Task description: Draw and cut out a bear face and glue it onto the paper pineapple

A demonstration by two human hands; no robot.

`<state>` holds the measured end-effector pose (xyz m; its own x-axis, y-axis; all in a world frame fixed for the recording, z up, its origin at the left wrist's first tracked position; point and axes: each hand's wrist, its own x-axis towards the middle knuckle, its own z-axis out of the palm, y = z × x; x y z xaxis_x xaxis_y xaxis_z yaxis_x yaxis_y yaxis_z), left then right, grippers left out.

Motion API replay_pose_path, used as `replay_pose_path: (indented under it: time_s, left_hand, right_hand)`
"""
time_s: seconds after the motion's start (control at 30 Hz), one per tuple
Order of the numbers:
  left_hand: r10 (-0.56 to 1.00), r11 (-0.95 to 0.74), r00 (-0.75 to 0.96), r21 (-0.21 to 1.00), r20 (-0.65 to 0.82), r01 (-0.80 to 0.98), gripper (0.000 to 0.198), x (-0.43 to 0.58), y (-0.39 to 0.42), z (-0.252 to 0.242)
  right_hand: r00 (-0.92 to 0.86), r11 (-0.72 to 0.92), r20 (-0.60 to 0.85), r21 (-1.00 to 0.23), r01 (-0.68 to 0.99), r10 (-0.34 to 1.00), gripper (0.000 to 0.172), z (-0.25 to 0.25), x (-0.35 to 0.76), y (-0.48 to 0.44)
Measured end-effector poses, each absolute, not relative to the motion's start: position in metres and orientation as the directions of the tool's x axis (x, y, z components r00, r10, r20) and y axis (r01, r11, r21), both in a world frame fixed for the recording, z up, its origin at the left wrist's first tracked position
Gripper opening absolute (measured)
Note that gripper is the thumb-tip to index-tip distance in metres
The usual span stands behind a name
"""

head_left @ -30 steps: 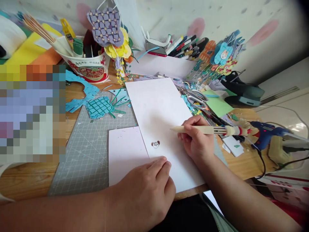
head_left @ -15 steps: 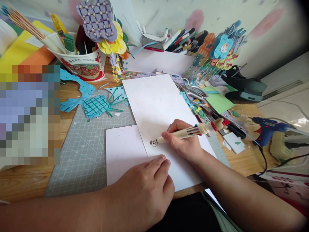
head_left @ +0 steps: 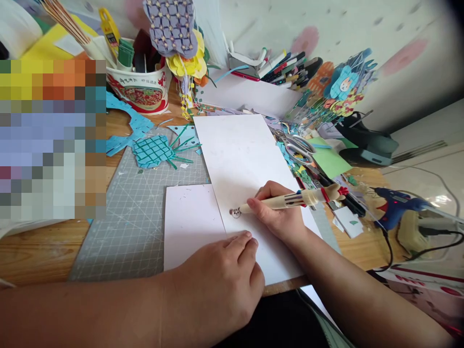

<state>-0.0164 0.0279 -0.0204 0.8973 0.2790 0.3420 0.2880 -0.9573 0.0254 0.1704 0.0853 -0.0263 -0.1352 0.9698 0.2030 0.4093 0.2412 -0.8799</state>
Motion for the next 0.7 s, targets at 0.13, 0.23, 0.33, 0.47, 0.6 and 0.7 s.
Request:
replay_pose_path:
  time_s: [0.13,0.23,0.33,0.47,0.6,0.7]
  left_hand:
    - [0.288,-0.955,0.893,0.036,0.346,0.295,0.02,-0.0151,0.0288,-0.0199]
    - [0.284,-0.956,0.896,0.035,0.341,0.29,0.019,-0.0147,0.0289,-0.0196]
    - [0.286,-0.956,0.9,0.036,0.328,0.29,0.019,-0.0147,0.0286,-0.02]
    - [0.286,-0.956,0.903,0.035,0.321,0.291,0.019,-0.0148,0.0277,-0.0206]
    - [0.293,-0.954,0.901,0.039,0.32,0.296,0.018,-0.0145,0.0274,-0.0202]
    - [0.301,-0.952,0.898,0.045,0.321,0.303,0.017,-0.0141,0.0272,-0.0207]
  right_hand:
    - [-0.136,0.222,0.182,-0.886,0.407,0.974,0.03,-0.0269,0.1719,0.0856]
    - [-0.147,0.222,0.177,-0.892,0.394,0.973,0.03,-0.0271,0.1729,0.0853]
    - [-0.158,0.216,0.166,-0.897,0.386,0.973,0.03,-0.0269,0.1735,0.0846]
    - [-0.17,0.208,0.153,-0.901,0.38,0.973,0.03,-0.0264,0.174,0.0831]
    - [-0.178,0.202,0.142,-0.9,0.387,0.974,0.03,-0.026,0.1744,0.0818]
    - [-0.189,0.2,0.135,-0.9,0.386,0.973,0.03,-0.0256,0.1743,0.0814]
